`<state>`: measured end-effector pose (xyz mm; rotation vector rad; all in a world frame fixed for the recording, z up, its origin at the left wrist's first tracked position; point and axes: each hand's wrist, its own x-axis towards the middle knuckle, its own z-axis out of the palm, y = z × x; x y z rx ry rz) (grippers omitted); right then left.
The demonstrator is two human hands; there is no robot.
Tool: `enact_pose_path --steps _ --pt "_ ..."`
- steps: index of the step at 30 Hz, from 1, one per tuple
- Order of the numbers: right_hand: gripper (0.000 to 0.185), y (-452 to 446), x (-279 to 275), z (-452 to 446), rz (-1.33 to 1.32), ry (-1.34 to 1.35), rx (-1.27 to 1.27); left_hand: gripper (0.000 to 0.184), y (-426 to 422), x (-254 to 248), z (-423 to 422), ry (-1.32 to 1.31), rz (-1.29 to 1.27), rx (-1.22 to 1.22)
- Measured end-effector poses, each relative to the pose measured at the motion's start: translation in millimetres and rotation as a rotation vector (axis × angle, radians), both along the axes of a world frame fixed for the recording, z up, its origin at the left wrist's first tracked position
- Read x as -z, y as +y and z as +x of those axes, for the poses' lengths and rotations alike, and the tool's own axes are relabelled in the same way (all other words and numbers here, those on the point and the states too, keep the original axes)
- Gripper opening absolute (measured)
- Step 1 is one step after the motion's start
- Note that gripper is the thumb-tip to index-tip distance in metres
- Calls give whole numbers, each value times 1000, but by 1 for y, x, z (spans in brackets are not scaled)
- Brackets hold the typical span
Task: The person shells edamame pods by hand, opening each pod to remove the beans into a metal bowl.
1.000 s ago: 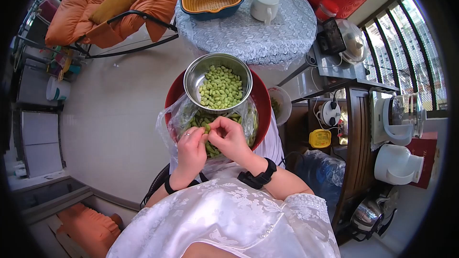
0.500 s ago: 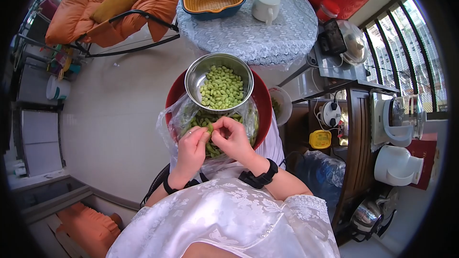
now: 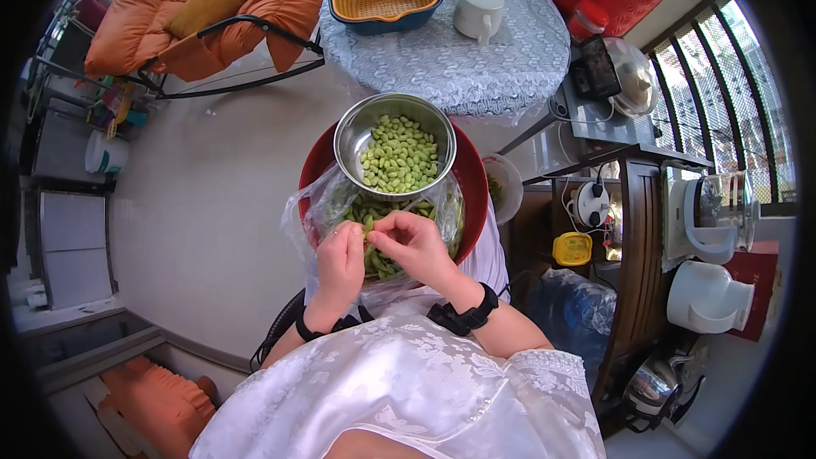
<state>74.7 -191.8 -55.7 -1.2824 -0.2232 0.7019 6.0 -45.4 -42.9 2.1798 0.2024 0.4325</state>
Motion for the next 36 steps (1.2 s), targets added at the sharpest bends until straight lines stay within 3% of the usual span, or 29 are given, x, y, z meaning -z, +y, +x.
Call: enact_pose_path --steps 2,6,11,23,32,36 --pt "10 0 -1 0 -18 -3 -7 25 1 5 -2 113 -229 -36" --pt "10 -2 8 1 -72 -66 44 18 2 -6 1 178 -283 15" --pt "11 -2 7 3 -106 -83 114 13 3 -8 3 48 -54 97" --pt "16 -4 6 4 -174 -103 84 6 6 -12 2 -43 166 170" --pt "14 -8 5 5 -322 -173 8 9 9 -3 -2 -42 181 245" --pt "15 -12 2 12 -110 159 -15 11 9 -7 -3 27 -31 232"
